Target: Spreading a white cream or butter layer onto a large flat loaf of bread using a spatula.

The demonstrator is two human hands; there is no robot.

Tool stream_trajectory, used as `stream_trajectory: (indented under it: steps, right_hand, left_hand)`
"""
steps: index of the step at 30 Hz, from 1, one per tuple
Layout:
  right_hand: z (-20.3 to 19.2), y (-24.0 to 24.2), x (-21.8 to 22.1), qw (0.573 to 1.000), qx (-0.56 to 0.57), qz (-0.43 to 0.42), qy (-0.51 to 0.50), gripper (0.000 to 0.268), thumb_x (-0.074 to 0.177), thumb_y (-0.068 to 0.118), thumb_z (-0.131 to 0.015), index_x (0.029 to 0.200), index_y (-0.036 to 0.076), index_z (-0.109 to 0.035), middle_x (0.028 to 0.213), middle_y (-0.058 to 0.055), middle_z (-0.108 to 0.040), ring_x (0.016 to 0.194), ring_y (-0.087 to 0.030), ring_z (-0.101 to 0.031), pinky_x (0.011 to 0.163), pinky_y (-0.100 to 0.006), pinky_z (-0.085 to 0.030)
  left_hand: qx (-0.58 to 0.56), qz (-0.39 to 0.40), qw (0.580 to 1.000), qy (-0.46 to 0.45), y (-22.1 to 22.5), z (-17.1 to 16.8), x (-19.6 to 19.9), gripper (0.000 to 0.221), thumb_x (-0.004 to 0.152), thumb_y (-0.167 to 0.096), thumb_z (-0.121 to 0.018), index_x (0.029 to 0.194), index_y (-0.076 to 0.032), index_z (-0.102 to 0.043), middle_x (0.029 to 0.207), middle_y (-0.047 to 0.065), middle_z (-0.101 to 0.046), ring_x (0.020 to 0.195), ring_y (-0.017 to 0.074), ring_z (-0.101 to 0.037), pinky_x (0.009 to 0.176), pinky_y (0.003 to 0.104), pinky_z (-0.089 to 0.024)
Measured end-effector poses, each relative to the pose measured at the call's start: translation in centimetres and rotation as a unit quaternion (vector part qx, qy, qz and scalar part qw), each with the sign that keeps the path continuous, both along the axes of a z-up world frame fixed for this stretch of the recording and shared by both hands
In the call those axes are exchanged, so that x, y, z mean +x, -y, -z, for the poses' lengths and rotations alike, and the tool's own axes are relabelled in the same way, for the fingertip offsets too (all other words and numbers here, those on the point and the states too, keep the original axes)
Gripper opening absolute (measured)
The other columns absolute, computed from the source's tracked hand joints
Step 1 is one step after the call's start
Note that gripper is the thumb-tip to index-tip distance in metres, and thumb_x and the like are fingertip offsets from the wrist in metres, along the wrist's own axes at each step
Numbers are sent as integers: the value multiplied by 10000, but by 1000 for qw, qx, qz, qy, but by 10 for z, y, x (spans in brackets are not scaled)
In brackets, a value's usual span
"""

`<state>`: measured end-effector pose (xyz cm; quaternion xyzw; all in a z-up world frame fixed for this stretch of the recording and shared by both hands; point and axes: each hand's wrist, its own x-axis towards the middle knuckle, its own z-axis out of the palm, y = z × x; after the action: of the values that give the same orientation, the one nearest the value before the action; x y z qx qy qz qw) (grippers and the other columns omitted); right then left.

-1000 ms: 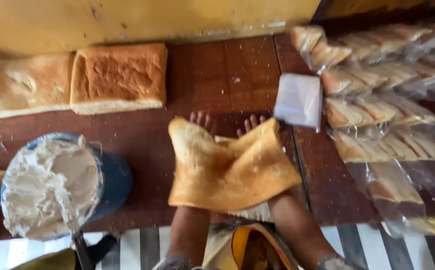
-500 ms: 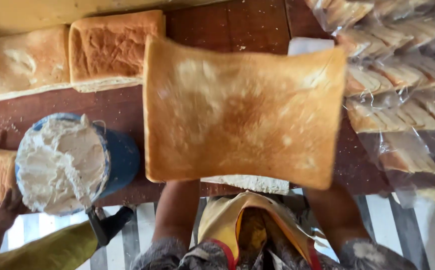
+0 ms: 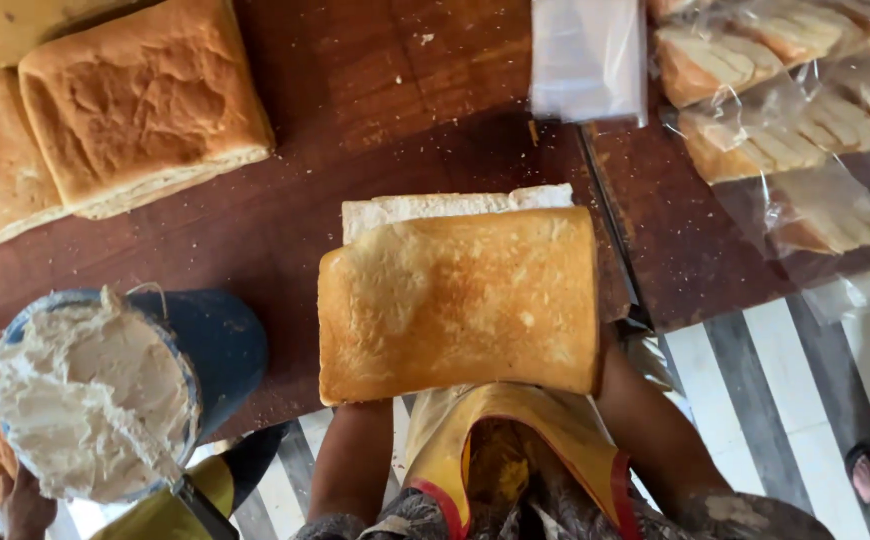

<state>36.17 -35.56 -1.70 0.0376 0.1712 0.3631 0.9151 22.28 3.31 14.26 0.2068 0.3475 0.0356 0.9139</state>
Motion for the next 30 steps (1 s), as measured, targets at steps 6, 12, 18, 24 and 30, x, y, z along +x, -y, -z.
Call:
stream_trajectory:
  steps: [6,12,18,24,30]
  right_hand:
    - [9,12,-4,998,-52,-18,31,781,964,663,-448,1460,62,-506,1413,-195,-589,1238,-350,-604,1019,-504,-505]
    - [14,24,-1,935,-352,-43,-1,732,1049,628,-411,1503,62,-513,1458,-167,-591,1289,-332,-585,1074,-498,-463]
    - [-4,30,0,905,-407,-72,96,626,991,322,-606,1560,169,-397,1506,-97,-536,1357,-253,-548,1069,-454,-511]
    - [-1,39,-2,829,-530,-36,172,683,986,174,-607,1610,129,-332,1468,-133,-543,1271,-243,-594,983,-390,-533]
    - [111,70,-75,662,-654,-13,366,674,947,117,-698,1546,-1,-411,1363,-149,-616,1205,-217,-599,982,-347,-506]
  left_hand:
    - [12,24,1000,15,-9,2,-9,511,1099,-401,-443,1467,-56,-521,1420,142,-562,1265,296,-561,1075,451,-476]
    - [29,50,998,30,83,8,58,500,1098,-386,-449,1464,-55,-529,1421,140,-572,1267,291,-571,1073,438,-492]
    - [46,70,995,48,78,26,57,489,1097,-370,-456,1461,-54,-538,1422,139,-582,1268,287,-582,1070,426,-507]
    - [70,75,992,70,61,34,47,479,1095,-354,-462,1458,-54,-546,1423,137,-592,1270,282,-592,1068,413,-523]
    - [109,56,988,92,7,62,20,469,1094,-338,-468,1455,-53,-554,1424,135,-602,1271,278,-603,1065,400,-539]
